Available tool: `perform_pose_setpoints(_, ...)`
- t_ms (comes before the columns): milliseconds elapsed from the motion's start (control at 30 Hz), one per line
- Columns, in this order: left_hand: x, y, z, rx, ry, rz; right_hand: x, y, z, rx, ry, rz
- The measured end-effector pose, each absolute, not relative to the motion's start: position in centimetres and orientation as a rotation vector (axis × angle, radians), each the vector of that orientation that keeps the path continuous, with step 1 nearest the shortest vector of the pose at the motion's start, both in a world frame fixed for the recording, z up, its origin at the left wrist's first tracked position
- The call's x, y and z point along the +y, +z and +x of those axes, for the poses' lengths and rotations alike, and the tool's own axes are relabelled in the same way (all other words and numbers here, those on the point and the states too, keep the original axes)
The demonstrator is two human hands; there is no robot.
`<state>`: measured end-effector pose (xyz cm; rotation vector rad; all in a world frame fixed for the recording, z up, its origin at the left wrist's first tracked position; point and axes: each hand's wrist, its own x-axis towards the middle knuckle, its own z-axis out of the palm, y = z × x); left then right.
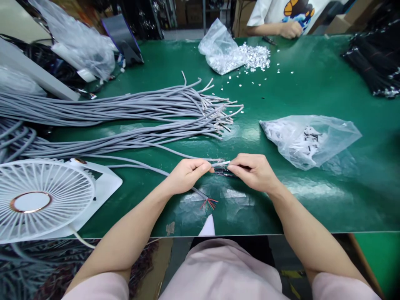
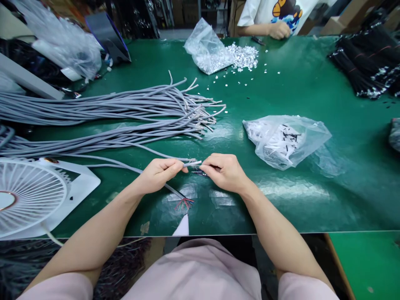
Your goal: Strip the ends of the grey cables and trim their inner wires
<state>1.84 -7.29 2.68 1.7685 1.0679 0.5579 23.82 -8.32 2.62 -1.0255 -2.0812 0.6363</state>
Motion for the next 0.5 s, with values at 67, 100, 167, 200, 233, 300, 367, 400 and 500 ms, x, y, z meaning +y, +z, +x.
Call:
perform_pose_setpoints(67,-7.1,2.0,2.0,1.071,0.549,1.786,-8.7,3.2,23.5,-2.026,0.788,-0.898)
perform_pose_setpoints(100,-7.1,1.6,2.1,1.078,0.536,1.800,-9.0,3.6,23.5,-1.985,0.845,-0.828)
perform_pose_setpoints(167,-6.9,1.1,2.2,1.099,0.506,1.800,-9.3,4.3,24.0,-1.861,0.873,-0.774)
perform_pose_setpoints(200,-6.9,1.0,2.3,1.103,0.497,1.785,-9.4,4.5,24.4,-1.793,0.838,-0.808)
perform_pose_setpoints(233,-6.9,1.1,2.2,1.097,0.502,1.770,-9.4,4.7,24.9,-1.746,0.779,-0.873)
perform_pose_setpoints(300,-7.1,1.5,2.1,1.087,0.556,1.760,-9.2,4.9,25.9,-1.767,0.647,-1.017)
perform_pose_setpoints(367,-7.4,2.0,2.1,1.088,0.636,1.819,-9.0,5.0,26.5,-1.910,0.527,-1.086)
perform_pose_setpoints(400,-7.6,2.3,2.1,1.095,0.677,1.874,-9.0,5.0,26.6,-1.989,0.474,-1.089)
perform_pose_setpoints(500,-8.0,2.6,2.3,1.115,0.783,2.076,-9.4,5.2,26.4,-2.170,0.350,-1.081)
